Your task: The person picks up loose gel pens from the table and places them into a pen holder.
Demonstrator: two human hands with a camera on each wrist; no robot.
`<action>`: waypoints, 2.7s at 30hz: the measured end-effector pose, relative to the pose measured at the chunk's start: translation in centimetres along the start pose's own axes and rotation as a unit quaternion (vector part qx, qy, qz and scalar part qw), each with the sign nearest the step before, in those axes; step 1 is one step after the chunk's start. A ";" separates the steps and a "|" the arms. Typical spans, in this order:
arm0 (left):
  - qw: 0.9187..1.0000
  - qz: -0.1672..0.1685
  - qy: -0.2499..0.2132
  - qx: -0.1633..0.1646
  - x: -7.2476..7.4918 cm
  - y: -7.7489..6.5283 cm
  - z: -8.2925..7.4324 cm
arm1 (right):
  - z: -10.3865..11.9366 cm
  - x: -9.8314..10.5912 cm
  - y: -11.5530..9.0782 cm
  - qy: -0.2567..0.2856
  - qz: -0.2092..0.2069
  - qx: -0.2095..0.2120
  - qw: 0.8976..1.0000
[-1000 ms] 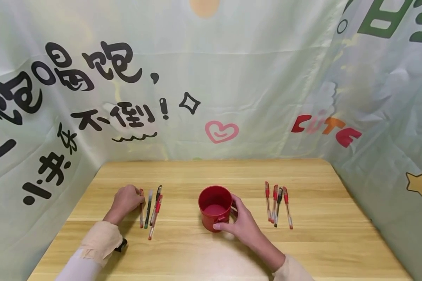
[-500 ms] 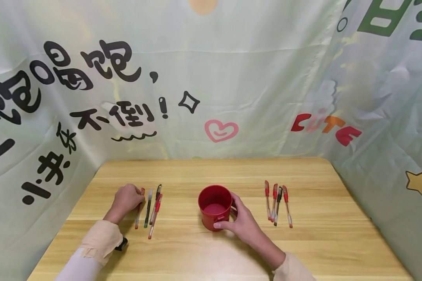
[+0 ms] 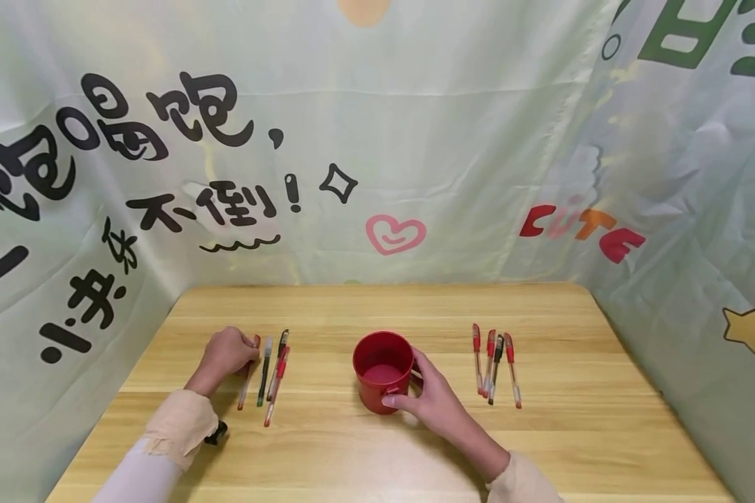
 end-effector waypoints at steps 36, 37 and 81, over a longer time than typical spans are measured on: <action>0.981 -0.110 -0.126 -0.099 2.7 -1.4 -11.7 | -0.1 -0.1 -0.1 0.005 0.006 0.002 1.000; 0.980 -0.112 -0.128 -0.103 2.7 -1.6 -12.2 | 0.0 -0.1 -0.1 0.006 0.008 0.002 1.000; 0.903 -0.210 -0.232 -0.295 2.8 -5.0 -24.3 | -0.1 0.1 -0.1 0.000 -0.001 -0.010 1.000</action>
Point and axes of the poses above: each hand's wrist, its own y-axis towards the middle knuckle, its own x-axis out of the back of the hand, z = x × y, the point moved 6 cm from there along y, towards the middle knuckle, and after that the axes turned 9 degrees about -x, right-handed, at the moved point
